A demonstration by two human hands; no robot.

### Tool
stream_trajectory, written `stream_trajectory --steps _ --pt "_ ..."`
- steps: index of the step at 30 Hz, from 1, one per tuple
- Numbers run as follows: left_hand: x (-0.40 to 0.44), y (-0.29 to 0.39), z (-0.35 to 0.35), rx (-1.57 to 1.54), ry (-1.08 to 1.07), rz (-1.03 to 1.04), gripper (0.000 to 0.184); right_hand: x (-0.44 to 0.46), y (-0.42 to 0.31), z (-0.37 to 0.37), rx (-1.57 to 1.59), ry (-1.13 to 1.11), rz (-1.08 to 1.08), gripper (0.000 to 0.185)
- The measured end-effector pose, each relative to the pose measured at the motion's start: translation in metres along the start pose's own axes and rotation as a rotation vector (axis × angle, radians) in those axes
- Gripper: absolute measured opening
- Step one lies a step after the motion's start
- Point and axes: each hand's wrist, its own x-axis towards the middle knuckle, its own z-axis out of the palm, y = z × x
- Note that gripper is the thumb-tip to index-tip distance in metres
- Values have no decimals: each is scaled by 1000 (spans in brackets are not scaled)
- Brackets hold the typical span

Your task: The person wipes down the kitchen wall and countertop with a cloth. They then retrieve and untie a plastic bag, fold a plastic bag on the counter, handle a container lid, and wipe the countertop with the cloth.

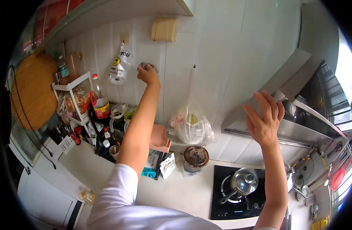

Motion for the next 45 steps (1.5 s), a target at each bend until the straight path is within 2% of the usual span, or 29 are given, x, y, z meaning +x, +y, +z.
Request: stream_trajectory --steps 2,3,4,5,6,7,10,11,13,15,18,20,21,23,24,25,27,29,31,33,35,37,38,39,41,42,44,45 --pt "3 11 22 299 52 -205 70 -2 4 2 -50 -6 45 31" --pt "-11 -26 36 508 99 195 64 3 2 12 -30 -39 32 31" --pt "-23 6 34 415 -73 358 59 3 5 18 -47 -15 29 31" --pt "-31 11 46 336 -86 638 52 2 6 22 -56 -3 29 30" --pt "-37 37 46 355 -336 666 51 3 4 28 -89 20 42 29" --pt "-44 40 44 357 -347 657 51 2 2 30 -86 6 44 29" --pt "-41 40 42 457 -352 808 53 4 3 34 -110 19 40 27" --pt "-35 40 37 459 -338 822 52 3 3 34 -129 24 38 26" --pt "-18 41 34 490 -298 709 53 1 6 37 -157 27 38 25" --pt "-3 30 29 473 -167 623 52 -3 10 38 -188 23 -7 22" --pt "15 29 27 472 -79 644 50 -3 11 35 -199 -9 -23 20" --pt "22 29 29 529 19 573 47 -3 11 34 -206 -24 -20 20" --pt "19 33 27 531 16 571 47 -3 10 34 -209 -38 -20 20" --pt "11 42 21 647 -184 622 45 0 5 33 -201 -32 1 20" --pt "8 38 20 627 -192 764 46 2 2 34 -195 -21 22 20" --pt "9 33 16 632 -190 768 46 2 -3 36 -190 -17 24 20" --pt "13 28 9 608 -186 902 45 0 -14 41 -186 -28 61 22" --pt "21 29 6 644 -171 860 45 0 -27 48 -112 -63 28 23" --pt "34 30 3 592 -90 726 43 6 -41 53 -37 -101 -9 24" --pt "44 30 2 583 -86 716 42 19 -56 61 116 -225 16 25" --pt "43 29 6 602 -94 724 45 30 -63 77 146 -217 17 27" --pt "33 36 -2 643 -212 784 49 43 -68 99 193 -224 153 30" --pt "28 37 -6 649 -275 850 48 47 -66 110 227 -265 207 37" --pt "27 36 -11 653 -339 914 47 50 -66 123 233 -260 204 37" --pt "37 30 -14 663 -298 877 47 55 -62 150 254 -335 353 49" --pt "42 29 -15 666 -270 842 47 58 -61 160 254 -329 353 49" --pt "61 24 -19 689 -189 758 49 61 -58 177 179 -389 371 65" --pt "71 27 -22 710 -172 730 50 59 -54 188 177 -388 370 65"
